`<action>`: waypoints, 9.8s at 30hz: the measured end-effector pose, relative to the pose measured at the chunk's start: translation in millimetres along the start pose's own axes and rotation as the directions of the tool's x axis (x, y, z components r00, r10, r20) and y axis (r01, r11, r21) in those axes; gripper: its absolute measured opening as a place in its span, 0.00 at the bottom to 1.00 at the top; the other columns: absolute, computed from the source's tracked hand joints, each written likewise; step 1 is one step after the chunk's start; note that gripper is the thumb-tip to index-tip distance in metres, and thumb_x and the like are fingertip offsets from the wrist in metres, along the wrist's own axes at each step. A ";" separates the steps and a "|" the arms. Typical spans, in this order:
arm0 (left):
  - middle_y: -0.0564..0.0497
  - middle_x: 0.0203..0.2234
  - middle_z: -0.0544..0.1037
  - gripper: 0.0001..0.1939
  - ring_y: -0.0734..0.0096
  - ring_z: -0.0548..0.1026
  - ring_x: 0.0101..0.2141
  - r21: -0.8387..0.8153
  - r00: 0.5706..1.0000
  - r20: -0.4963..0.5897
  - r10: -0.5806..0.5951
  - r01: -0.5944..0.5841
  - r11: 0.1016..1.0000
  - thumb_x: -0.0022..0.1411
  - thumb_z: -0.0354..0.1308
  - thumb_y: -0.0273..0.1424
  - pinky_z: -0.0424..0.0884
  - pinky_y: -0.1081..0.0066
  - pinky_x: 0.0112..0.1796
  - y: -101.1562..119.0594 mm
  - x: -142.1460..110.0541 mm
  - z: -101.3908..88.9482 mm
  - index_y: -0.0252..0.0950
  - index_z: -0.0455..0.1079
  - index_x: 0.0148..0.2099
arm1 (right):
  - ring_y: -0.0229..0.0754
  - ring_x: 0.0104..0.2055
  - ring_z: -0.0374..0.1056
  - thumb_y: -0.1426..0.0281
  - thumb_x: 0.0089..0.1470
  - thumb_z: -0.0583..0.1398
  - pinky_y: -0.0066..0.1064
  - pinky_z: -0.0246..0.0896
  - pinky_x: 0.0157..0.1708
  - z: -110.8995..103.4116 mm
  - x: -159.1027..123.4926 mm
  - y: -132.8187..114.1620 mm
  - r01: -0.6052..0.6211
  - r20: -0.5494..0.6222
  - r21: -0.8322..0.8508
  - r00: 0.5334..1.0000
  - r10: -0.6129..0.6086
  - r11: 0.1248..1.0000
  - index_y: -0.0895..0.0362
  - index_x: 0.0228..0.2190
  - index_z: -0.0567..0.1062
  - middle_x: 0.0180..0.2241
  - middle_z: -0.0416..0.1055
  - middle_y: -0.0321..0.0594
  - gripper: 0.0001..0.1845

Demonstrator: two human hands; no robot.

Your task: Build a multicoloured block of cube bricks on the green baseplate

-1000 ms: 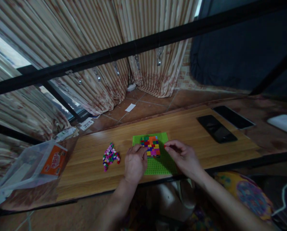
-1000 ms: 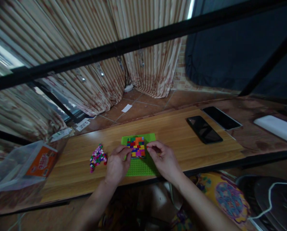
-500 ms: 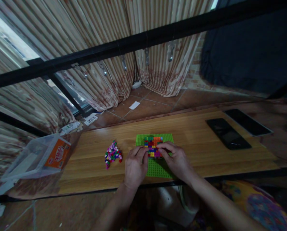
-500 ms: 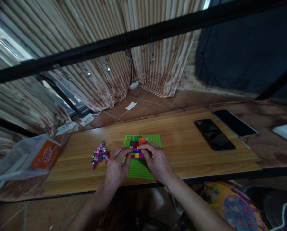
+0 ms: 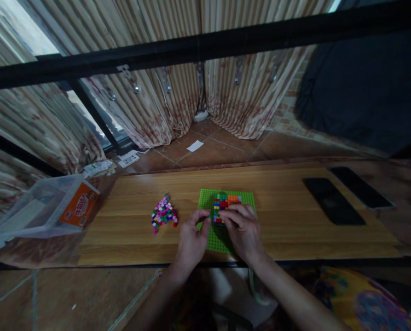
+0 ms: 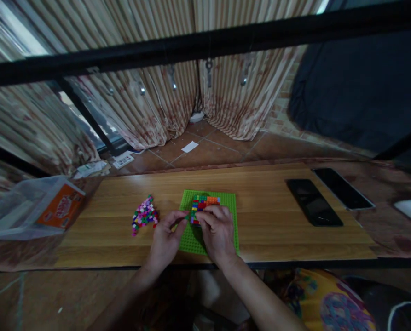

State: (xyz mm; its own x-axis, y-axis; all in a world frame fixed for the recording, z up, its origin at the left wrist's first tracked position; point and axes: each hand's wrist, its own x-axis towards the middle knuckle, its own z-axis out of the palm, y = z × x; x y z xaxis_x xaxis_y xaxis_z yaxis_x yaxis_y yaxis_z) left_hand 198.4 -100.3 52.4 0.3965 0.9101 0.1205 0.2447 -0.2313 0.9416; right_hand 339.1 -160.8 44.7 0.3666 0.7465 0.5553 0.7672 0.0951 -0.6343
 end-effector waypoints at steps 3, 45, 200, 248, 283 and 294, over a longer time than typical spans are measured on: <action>0.50 0.37 0.79 0.07 0.70 0.76 0.41 -0.038 1.000 0.021 -0.007 0.008 0.999 0.62 0.53 0.29 0.70 0.69 0.45 1.0 -1.9 3.7 0.37 0.71 0.41 | 0.44 0.38 0.66 0.68 0.58 0.60 0.38 0.59 0.40 0.1 -1.2 0.1 -0.011 -0.002 -0.029 1.000 0.011 1.000 0.49 0.32 0.81 0.34 0.76 0.39 0.08; 0.52 0.35 0.78 0.07 0.72 0.76 0.38 0.161 0.994 -0.027 0.104 -0.099 0.982 0.63 0.53 0.27 0.70 0.71 0.42 17.0 -16.0 3.9 0.37 0.71 0.41 | 0.44 0.40 0.70 0.67 0.60 0.57 0.38 0.66 0.41 -19.3 -10.9 17.5 -0.098 -0.014 0.188 0.995 0.103 0.977 0.51 0.39 0.79 0.36 0.77 0.40 0.10; 0.59 0.16 0.62 0.18 0.79 0.56 0.18 -0.327 0.905 0.094 -0.414 0.421 0.846 0.54 0.57 0.39 0.51 0.75 0.22 -14.4 19.2 3.3 0.35 0.76 0.43 | 0.49 0.49 0.62 0.67 0.55 0.62 0.46 0.61 0.48 -1.8 3.5 4.2 -0.106 -0.077 -0.091 0.992 0.099 0.990 0.48 0.32 0.82 0.46 0.71 0.42 0.07; 0.42 0.41 0.76 0.24 0.64 0.74 0.43 -0.751 0.713 0.542 -0.446 0.649 0.125 0.63 0.50 0.48 0.68 0.65 0.48 45.2 -42.9 -1.4 0.32 0.72 0.44 | 0.47 0.51 0.67 0.70 0.60 0.57 0.43 0.67 0.48 -42.7 -46.6 -43.6 -0.091 0.181 0.073 0.980 0.076 0.993 0.47 0.43 0.78 0.48 0.71 0.43 0.13; 0.53 0.25 0.76 0.24 0.81 0.68 0.23 -0.661 0.768 0.218 -0.603 0.571 0.488 0.41 0.71 0.39 0.63 0.76 0.29 12.0 -23.1 0.0 0.32 0.74 0.40 | 0.44 0.38 0.67 0.69 0.56 0.62 0.38 0.61 0.41 -9.1 -2.8 -0.7 -0.042 -0.005 -0.136 0.999 0.041 0.990 0.52 0.35 0.81 0.34 0.77 0.39 0.06; 0.53 0.25 0.76 0.23 0.81 0.67 0.23 -0.595 0.810 0.185 -0.556 0.542 0.593 0.46 0.67 0.37 0.63 0.76 0.28 14.4 -15.3 2.9 0.32 0.73 0.44 | 0.44 0.36 0.68 0.70 0.58 0.61 0.36 0.61 0.40 -12.0 -5.7 -2.4 -0.024 0.022 -0.129 0.999 0.027 0.991 0.54 0.32 0.79 0.33 0.79 0.38 0.06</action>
State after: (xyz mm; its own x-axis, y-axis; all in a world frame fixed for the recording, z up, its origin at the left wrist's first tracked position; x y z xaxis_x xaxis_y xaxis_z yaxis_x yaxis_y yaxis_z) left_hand 198.4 -118.6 63.2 0.3488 0.8025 -0.4840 -0.1667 0.5613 0.8106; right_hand 341.5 -173.2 49.5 0.3751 0.7633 0.5261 0.8198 -0.0082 -0.5726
